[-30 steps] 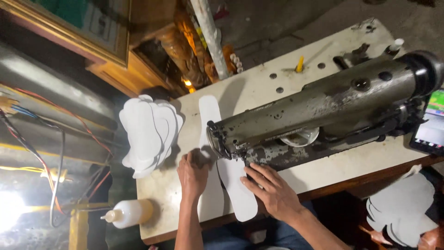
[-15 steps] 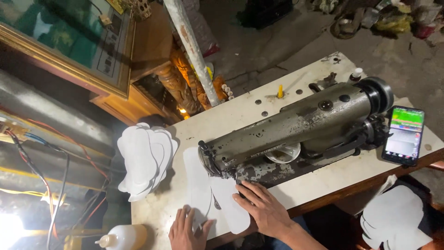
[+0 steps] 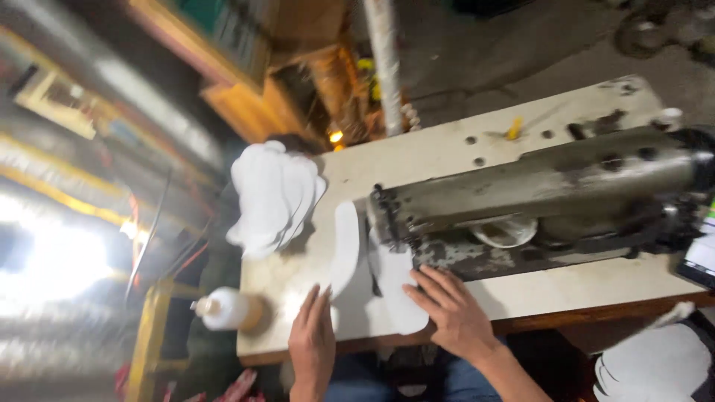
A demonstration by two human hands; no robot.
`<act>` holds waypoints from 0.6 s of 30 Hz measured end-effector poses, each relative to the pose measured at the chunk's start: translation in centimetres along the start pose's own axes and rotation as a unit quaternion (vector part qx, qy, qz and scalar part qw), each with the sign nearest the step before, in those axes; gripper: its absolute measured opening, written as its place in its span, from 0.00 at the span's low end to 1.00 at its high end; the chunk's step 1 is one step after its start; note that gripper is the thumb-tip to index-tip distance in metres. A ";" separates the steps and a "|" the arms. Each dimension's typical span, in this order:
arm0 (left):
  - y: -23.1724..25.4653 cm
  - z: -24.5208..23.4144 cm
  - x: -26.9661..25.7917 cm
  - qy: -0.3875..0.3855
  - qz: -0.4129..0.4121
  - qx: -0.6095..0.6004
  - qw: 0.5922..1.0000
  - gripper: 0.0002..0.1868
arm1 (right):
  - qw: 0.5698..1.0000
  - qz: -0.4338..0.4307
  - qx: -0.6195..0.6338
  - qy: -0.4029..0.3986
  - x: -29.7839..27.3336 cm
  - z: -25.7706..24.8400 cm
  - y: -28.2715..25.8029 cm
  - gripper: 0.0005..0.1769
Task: The person is using an industrial sewing machine to stitch shoe insole components, handling and aligning the pieces manually.
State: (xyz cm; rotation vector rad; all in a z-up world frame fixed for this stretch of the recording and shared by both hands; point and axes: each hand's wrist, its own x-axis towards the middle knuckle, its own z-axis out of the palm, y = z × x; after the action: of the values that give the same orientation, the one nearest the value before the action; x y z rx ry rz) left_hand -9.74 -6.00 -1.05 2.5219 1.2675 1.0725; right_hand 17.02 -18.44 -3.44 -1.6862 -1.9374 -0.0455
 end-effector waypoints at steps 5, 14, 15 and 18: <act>0.8 -3.1 3.9 0.103 -0.024 -0.091 0.990 0.12 | 0.998 -0.003 -0.060 -0.007 0.8 -0.8 -0.9 0.52; -0.9 -5.9 11.6 0.256 0.046 -0.011 0.965 0.08 | 0.999 -0.010 -0.037 0.019 1.2 -1.5 -1.1 0.38; -1.2 -6.2 12.5 0.267 0.081 0.012 0.960 0.07 | 1.000 0.002 -0.022 0.008 1.1 -1.4 -1.1 0.35; -2.7 -5.3 12.4 0.177 0.000 0.136 0.975 0.17 | 1.000 0.007 -0.024 -0.003 1.2 -1.6 -1.2 0.44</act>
State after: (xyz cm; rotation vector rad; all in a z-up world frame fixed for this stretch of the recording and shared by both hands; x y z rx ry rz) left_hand -10.00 3.86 8.50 2.5963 1.6022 1.4961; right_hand 16.48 -18.22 -1.24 -1.7327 -1.9425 -0.0836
